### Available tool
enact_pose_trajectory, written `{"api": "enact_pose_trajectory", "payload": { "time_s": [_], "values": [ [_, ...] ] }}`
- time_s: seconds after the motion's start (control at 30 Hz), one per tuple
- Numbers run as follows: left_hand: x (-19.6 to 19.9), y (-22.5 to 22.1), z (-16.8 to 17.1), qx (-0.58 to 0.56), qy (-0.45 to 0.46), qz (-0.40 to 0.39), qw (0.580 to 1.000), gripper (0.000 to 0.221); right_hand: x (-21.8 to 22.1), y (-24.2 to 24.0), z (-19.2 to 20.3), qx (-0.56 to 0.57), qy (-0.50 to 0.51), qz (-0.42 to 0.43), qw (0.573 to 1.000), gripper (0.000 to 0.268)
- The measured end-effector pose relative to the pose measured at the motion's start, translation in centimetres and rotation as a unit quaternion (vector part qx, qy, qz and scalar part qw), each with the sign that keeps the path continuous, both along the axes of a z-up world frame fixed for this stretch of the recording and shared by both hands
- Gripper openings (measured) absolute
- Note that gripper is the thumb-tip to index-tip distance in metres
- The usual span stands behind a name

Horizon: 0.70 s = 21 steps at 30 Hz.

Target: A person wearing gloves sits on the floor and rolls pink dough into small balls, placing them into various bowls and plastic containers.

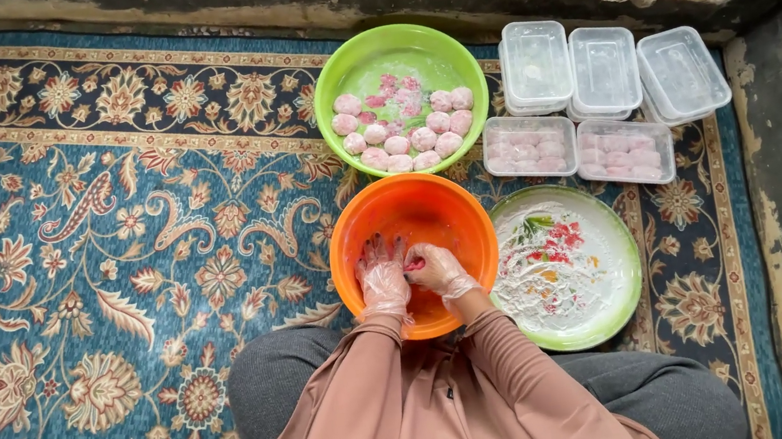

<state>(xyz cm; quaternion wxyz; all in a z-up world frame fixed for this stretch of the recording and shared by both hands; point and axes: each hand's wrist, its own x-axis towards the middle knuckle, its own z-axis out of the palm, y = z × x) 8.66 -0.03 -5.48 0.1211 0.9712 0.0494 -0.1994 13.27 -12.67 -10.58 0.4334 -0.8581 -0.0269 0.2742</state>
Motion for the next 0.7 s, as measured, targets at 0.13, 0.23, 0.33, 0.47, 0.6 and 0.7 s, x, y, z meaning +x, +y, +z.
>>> {"api": "enact_pose_trajectory", "payload": {
  "time_s": [0.13, 0.23, 0.33, 0.47, 0.6, 0.7],
  "values": [
    [0.1, 0.0, -0.1, -0.003, 0.002, -0.004, 1.000, 0.067, -0.7, 0.9, 0.4, -0.071, -0.051, -0.001, 0.996, 0.017],
    [0.1, 0.2, -1.6, -0.005, -0.007, 0.001, 1.000, 0.060, -0.1, 0.5, 0.6, -0.062, -0.030, -0.030, 0.997, 0.013],
    [0.2, 0.1, -2.0, 0.005, -0.015, 0.000, 1.000, 0.065, 0.1, -0.6, 2.7, -0.008, 0.003, -0.072, 0.997, 0.013],
    [0.4, 0.2, -3.8, 0.010, -0.040, -0.003, 0.999, 0.067, -1.2, -1.1, 5.6, 0.150, 0.069, -0.181, 0.969, 0.009],
    [0.4, 0.2, -3.6, 0.011, -0.032, -0.001, 0.999, 0.072, -1.4, -1.8, 3.5, 0.284, 0.147, -0.213, 0.923, 0.010],
    [0.6, 0.3, -5.2, 0.015, -0.036, -0.003, 0.999, 0.078, -1.4, -2.0, 3.8, 0.321, 0.177, -0.221, 0.904, 0.011]
  ]
}}
